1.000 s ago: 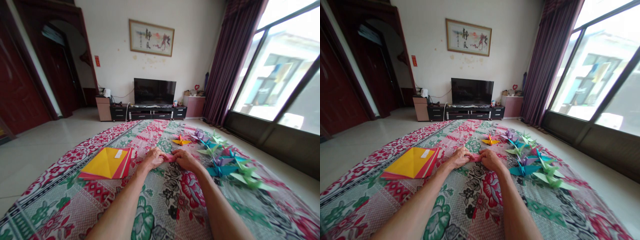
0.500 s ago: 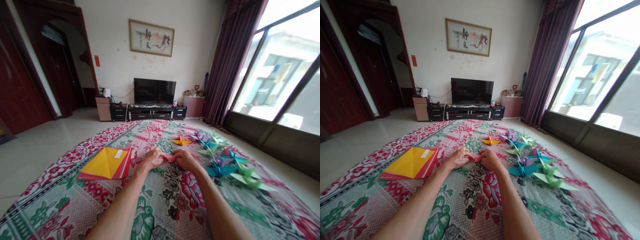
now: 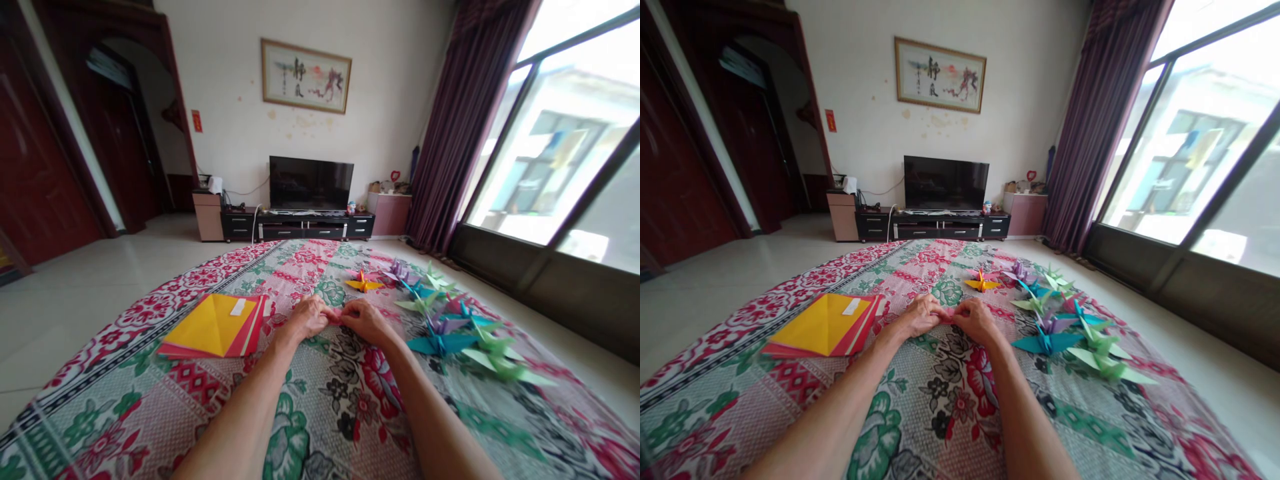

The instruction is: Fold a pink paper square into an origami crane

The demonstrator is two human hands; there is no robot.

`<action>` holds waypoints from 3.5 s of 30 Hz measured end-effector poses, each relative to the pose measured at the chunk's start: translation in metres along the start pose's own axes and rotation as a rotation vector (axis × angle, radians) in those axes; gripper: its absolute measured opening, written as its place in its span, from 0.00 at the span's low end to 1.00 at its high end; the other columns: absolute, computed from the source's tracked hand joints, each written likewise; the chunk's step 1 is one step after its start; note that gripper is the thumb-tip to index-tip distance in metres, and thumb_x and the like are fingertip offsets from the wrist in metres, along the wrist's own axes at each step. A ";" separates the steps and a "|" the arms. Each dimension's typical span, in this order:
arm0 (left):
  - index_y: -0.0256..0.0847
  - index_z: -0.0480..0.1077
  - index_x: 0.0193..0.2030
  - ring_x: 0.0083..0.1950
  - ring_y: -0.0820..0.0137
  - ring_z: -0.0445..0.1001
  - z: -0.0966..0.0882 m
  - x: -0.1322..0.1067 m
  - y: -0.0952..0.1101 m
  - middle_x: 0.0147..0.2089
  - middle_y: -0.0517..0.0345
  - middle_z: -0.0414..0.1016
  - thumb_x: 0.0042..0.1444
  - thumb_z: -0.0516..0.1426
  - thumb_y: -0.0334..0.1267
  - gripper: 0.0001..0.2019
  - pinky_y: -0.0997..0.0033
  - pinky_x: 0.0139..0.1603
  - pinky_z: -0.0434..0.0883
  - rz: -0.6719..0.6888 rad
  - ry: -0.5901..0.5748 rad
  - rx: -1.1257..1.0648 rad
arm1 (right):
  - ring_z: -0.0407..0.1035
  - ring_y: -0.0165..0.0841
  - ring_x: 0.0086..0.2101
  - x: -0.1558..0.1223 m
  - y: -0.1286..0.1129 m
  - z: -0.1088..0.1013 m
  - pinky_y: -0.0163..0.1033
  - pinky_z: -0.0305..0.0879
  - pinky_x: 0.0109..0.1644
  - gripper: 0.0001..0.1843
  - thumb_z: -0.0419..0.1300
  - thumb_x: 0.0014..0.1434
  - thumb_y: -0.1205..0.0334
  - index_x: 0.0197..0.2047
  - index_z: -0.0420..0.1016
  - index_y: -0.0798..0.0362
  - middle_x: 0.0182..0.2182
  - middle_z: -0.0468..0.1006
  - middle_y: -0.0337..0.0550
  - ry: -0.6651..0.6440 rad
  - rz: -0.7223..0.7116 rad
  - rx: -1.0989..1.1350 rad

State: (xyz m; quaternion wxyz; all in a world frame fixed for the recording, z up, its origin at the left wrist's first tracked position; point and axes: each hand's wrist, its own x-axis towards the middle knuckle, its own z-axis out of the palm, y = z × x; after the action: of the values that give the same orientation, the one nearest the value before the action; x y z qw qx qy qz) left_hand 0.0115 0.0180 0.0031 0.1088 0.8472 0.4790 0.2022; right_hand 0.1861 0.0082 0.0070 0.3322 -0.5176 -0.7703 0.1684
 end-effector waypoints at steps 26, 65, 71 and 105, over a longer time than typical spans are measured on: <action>0.45 0.77 0.32 0.41 0.71 0.69 0.003 -0.002 -0.009 0.37 0.59 0.73 0.47 0.54 0.32 0.11 0.71 0.50 0.63 0.007 0.067 -0.152 | 0.64 0.30 0.32 -0.004 -0.002 -0.007 0.33 0.57 0.39 0.05 0.57 0.45 0.67 0.21 0.72 0.55 0.26 0.72 0.39 -0.051 -0.076 -0.030; 0.39 0.73 0.33 0.40 0.69 0.69 0.004 -0.005 -0.011 0.36 0.56 0.73 0.43 0.56 0.31 0.09 0.70 0.47 0.65 0.029 0.240 -0.177 | 0.66 0.35 0.35 0.000 -0.003 0.014 0.37 0.59 0.39 0.09 0.55 0.47 0.62 0.28 0.75 0.54 0.32 0.74 0.47 0.141 0.081 -0.189; 0.39 0.71 0.38 0.40 0.71 0.71 -0.001 -0.005 -0.005 0.37 0.56 0.74 0.45 0.55 0.32 0.11 0.73 0.43 0.66 -0.151 0.423 -0.348 | 0.63 0.29 0.24 0.004 -0.006 0.009 0.33 0.56 0.29 0.07 0.56 0.44 0.60 0.25 0.72 0.53 0.21 0.72 0.38 0.135 0.122 0.028; 0.35 0.75 0.32 0.24 0.75 0.66 -0.014 -0.007 0.011 0.24 0.60 0.72 0.41 0.56 0.37 0.12 0.77 0.25 0.61 -0.206 0.035 -0.711 | 0.60 0.24 0.20 0.001 -0.012 -0.002 0.31 0.57 0.25 0.16 0.59 0.44 0.56 0.37 0.70 0.54 0.21 0.68 0.34 0.058 0.238 0.668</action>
State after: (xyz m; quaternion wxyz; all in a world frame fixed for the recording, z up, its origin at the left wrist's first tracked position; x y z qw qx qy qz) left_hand 0.0104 0.0064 0.0182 0.4080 0.7003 0.4635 0.3583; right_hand 0.1788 0.0035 0.0163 0.4830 -0.4713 -0.5972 0.4335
